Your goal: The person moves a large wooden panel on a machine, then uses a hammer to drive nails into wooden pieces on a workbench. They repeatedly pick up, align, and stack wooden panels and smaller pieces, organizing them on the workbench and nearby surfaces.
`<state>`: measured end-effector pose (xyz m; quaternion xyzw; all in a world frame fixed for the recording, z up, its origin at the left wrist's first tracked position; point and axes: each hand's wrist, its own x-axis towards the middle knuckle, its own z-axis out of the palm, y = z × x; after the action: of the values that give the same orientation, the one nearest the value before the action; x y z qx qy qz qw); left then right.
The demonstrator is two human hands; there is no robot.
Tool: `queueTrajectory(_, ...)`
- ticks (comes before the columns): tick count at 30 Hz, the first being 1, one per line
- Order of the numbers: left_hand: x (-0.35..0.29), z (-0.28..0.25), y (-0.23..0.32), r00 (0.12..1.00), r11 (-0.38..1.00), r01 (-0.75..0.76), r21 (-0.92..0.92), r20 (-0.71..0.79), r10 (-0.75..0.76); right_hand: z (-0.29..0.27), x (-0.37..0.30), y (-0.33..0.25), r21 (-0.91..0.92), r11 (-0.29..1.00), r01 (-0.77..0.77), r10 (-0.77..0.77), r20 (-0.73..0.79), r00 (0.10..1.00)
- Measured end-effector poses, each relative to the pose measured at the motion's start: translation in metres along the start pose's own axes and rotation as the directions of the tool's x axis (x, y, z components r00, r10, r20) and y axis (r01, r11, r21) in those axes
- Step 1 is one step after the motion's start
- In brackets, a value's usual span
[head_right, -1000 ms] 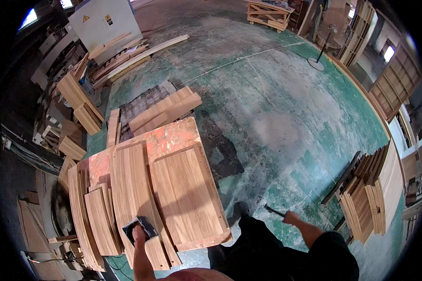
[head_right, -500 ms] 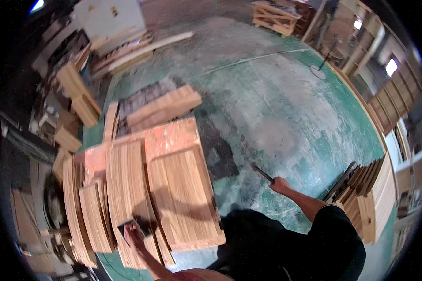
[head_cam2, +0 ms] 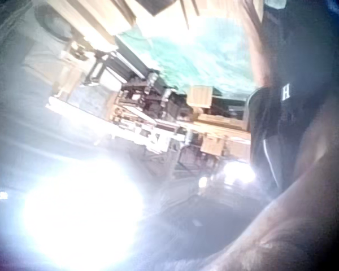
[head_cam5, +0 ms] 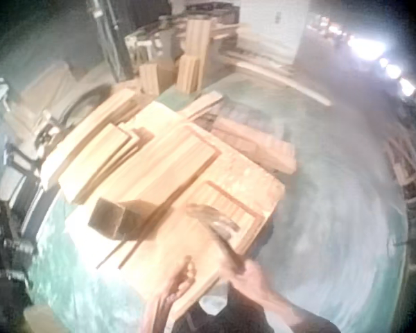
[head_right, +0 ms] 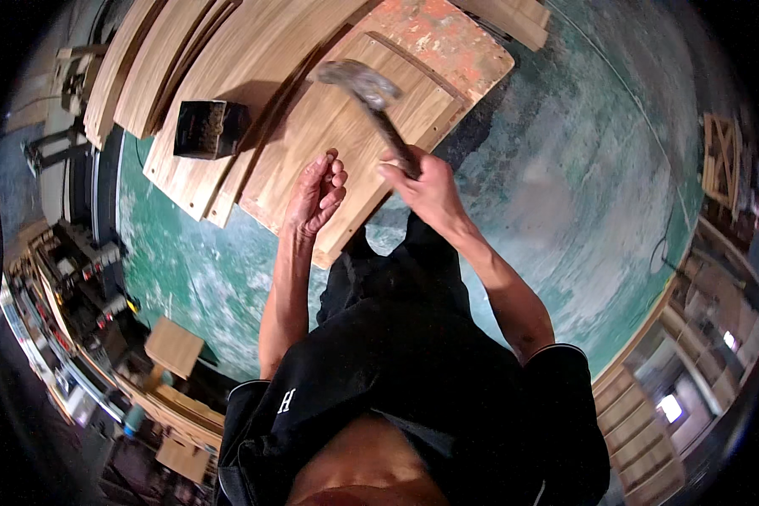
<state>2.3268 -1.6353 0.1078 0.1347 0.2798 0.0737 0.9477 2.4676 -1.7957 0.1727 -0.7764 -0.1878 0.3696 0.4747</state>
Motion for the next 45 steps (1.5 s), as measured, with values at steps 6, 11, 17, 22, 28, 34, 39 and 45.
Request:
queueTrajectory(6,0.025,0.049,-0.056,0.996,0.995,0.011,0.101,0.089,-0.020,-0.053,0.035,-0.005,0.179,0.978,0.108,-0.163,0.329,0.930)
queueTrajectory(11,0.036,0.064,-0.095,0.994,0.969,0.110,0.222,-0.024,-0.107,-0.095,0.039,0.024,0.029,0.984,0.177,-0.173,0.411,0.895)
queueTrajectory(17,0.054,0.084,-0.131,0.974,0.975,0.190,0.114,-0.148,-0.172,-0.115,0.040,0.060,-0.083,0.982,0.167,-0.132,0.324,0.937)
queueTrajectory(22,0.076,0.086,-0.147,0.948,0.977,0.214,0.023,-0.244,-0.202,-0.120,0.038,0.070,-0.067,0.989,0.133,-0.119,0.188,0.975)
queueTrajectory(28,0.126,0.056,-0.159,0.972,0.839,0.199,0.506,-0.212,-0.102,-0.132,0.039,0.127,-0.234,0.965,0.121,-0.143,-0.083,0.986)
queueTrajectory(34,0.192,-0.002,-0.171,0.926,-0.478,-0.006,0.878,0.185,0.328,-0.160,0.015,0.176,-0.240,0.966,-0.101,0.049,-0.213,0.976)
queueTrajectory(39,0.214,-0.004,-0.172,0.971,-0.640,0.025,0.768,0.135,0.199,-0.180,-0.014,0.203,-0.241,0.930,-0.276,0.203,-0.288,0.936)
queueTrajectory(45,0.223,0.040,-0.177,0.998,-0.623,0.027,0.781,0.017,0.065,-0.197,-0.042,0.233,-0.163,0.931,-0.327,0.257,-0.345,0.903)
